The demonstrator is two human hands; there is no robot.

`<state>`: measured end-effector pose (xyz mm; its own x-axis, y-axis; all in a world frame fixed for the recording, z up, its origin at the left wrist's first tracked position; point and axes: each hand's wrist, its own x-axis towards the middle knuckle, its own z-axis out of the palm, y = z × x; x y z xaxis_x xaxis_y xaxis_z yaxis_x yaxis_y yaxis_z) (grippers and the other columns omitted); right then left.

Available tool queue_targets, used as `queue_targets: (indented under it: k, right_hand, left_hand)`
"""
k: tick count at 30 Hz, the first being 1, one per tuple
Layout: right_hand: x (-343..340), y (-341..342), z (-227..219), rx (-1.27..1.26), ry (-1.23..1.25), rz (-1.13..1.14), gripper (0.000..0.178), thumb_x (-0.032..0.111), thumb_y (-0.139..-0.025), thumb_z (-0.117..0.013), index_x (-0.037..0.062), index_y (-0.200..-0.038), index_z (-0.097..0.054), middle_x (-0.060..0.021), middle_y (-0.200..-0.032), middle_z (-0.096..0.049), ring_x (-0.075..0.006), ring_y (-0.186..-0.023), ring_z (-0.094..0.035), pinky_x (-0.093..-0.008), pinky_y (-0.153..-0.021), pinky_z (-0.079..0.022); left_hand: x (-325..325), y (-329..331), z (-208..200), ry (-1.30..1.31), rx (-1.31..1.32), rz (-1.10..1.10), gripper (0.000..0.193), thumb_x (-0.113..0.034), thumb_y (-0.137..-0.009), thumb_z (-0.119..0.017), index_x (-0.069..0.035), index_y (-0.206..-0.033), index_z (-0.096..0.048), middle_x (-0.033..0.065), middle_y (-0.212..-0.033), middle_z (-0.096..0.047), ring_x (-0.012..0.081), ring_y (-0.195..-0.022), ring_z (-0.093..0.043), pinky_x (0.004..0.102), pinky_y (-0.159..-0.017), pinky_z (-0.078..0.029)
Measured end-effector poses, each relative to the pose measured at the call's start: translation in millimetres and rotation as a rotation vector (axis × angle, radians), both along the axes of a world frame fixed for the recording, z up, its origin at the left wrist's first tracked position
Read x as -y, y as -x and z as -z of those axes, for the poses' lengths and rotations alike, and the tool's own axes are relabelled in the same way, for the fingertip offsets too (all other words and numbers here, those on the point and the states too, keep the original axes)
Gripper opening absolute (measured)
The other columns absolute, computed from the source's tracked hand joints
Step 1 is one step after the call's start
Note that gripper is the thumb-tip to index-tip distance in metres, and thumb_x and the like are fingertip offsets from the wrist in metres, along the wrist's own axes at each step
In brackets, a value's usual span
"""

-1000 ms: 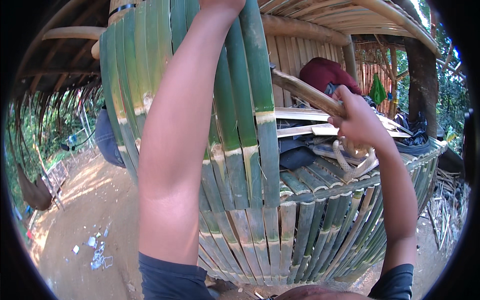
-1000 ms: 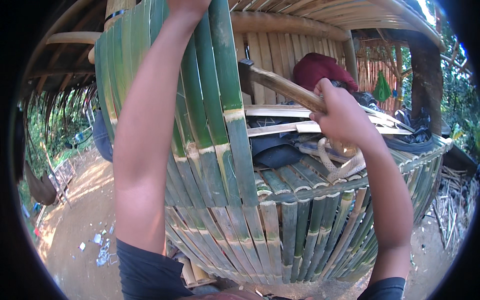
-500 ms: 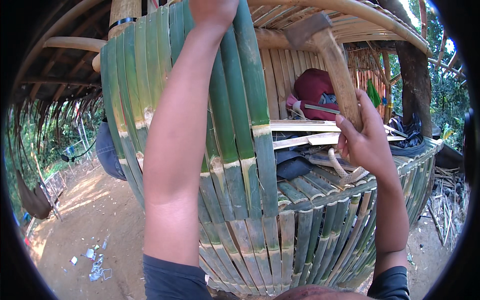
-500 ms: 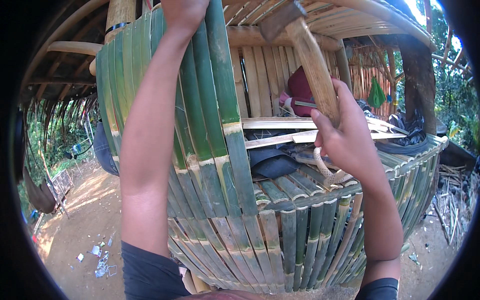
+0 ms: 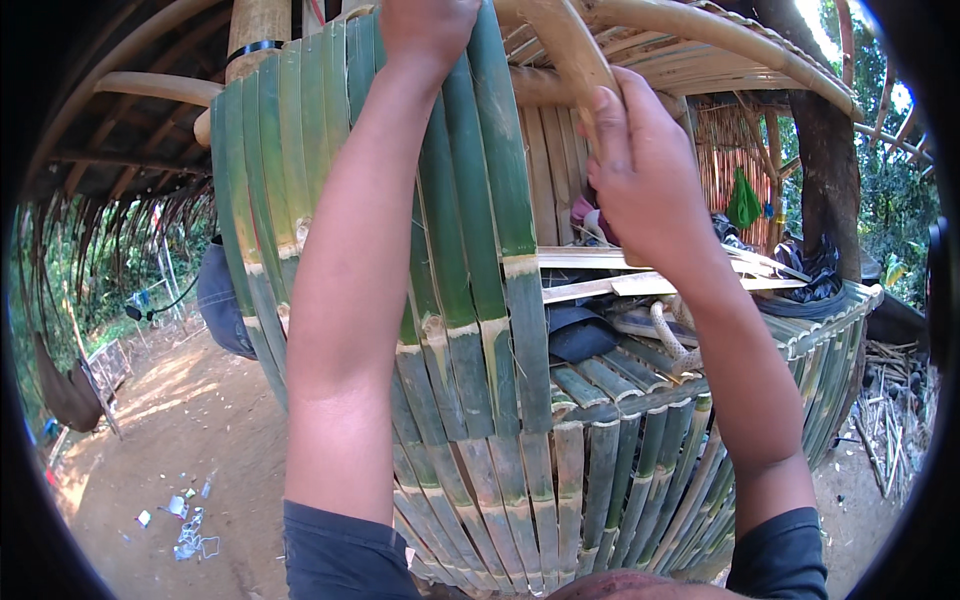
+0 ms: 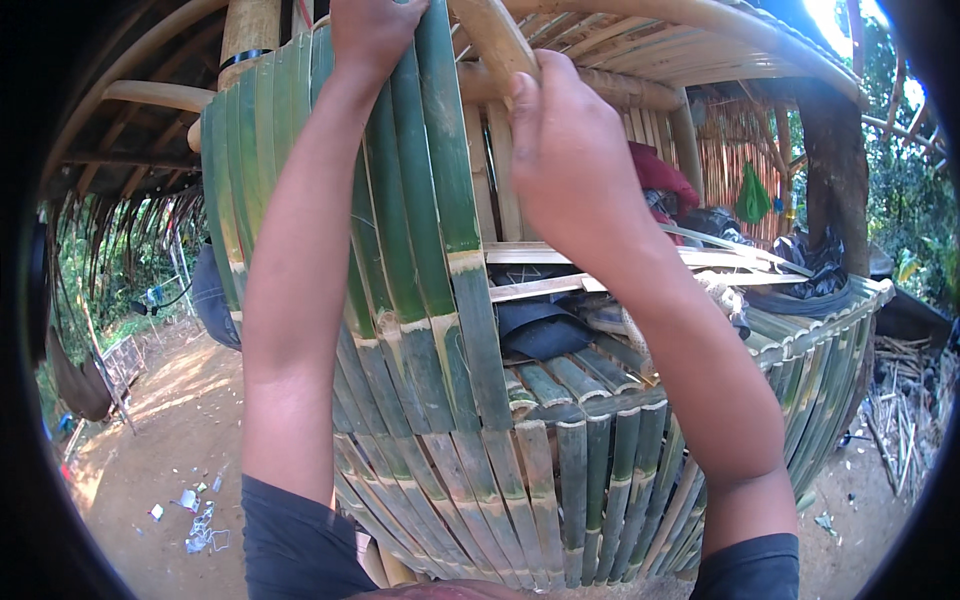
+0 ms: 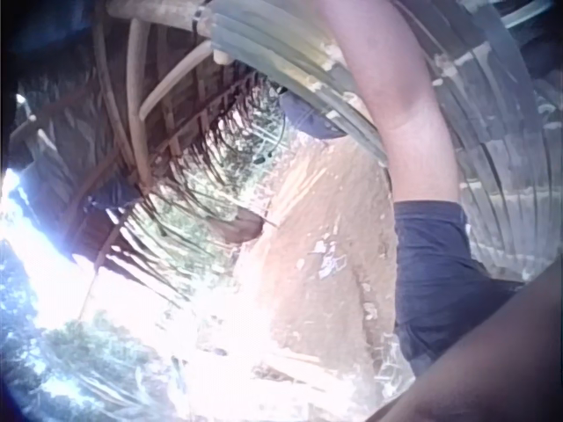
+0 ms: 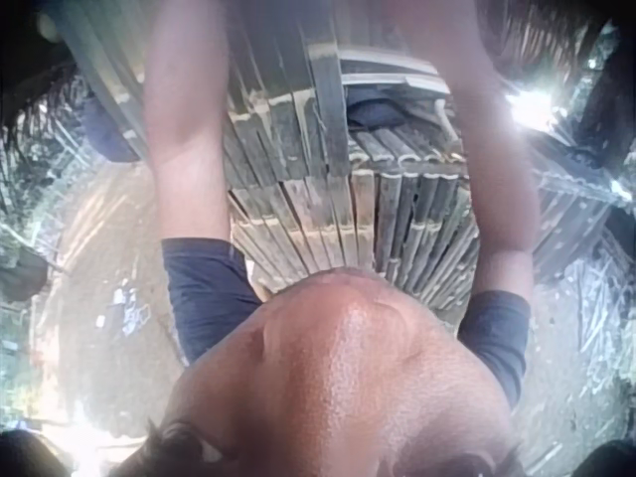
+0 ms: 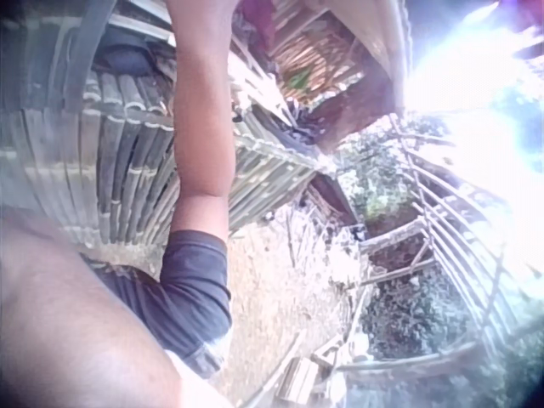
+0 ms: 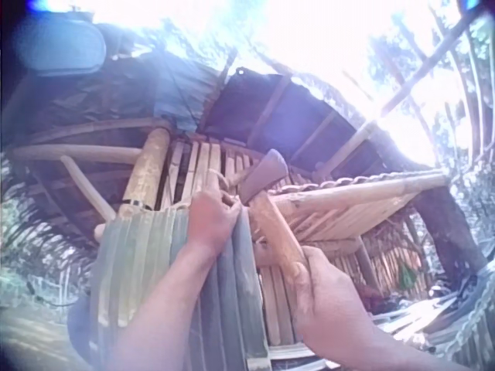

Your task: The person is assembling a bamboo structure by fitting split bamboo poles into a vertical frame. They use a hammer to secure the poles in place and occasionally adjust the alignment of the bamboo slats. The task involves repetitive placement and hammering of individual bamboo pieces.

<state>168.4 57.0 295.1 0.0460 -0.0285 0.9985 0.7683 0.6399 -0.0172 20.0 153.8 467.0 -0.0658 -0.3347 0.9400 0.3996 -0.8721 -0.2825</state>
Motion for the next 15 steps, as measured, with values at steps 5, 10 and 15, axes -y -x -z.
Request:
queue_targets:
  k: [5,10,15]
  right_hand:
    - [-17.6,17.7,-14.4,0.042,-0.157,0.169,0.036,0.018,-0.108,-0.05,0.0025,-0.141,-0.048,-0.0179,-0.09,-0.07,-0.0343,-0.076,-0.068,-0.0446,-0.073,-0.053]
    - [-36.9,12.1,-30.8,0.222,-0.424,0.143,0.062,-0.004,-0.097,-0.049,-0.0074,-0.155,-0.03,-0.0345,-0.119,-0.064,-0.0491,-0.109,-0.065,-0.052,-0.094,-0.05]
    - [-33.5,9.4,-26.4,0.205,-0.223,0.211,0.073,-0.006,-0.091,-0.051,-0.0077,-0.159,-0.022,-0.0372,-0.116,-0.062,-0.0524,-0.105,-0.063,-0.0557,-0.092,-0.051]
  left_hand:
    - [-19.4,7.2,-6.1,-0.081,-0.03,-0.17,0.022,-0.012,-0.083,-0.08,0.0,-0.097,-0.068,0.0193,-0.08,-0.074,0.0333,-0.075,-0.074,0.044,-0.072,-0.057]
    - [-14.6,2.1,-4.6,-0.045,0.004,-0.109,0.016,-0.015,-0.081,-0.081,0.001,-0.083,-0.078,0.0208,-0.079,-0.074,0.0344,-0.077,-0.074,0.0445,-0.074,-0.057]
    - [-19.4,7.5,-6.3,0.015,-0.038,-0.162,0.02,-0.012,-0.08,-0.081,0.002,-0.093,-0.073,0.0209,-0.083,-0.074,0.0348,-0.079,-0.074,0.0448,-0.073,-0.057]
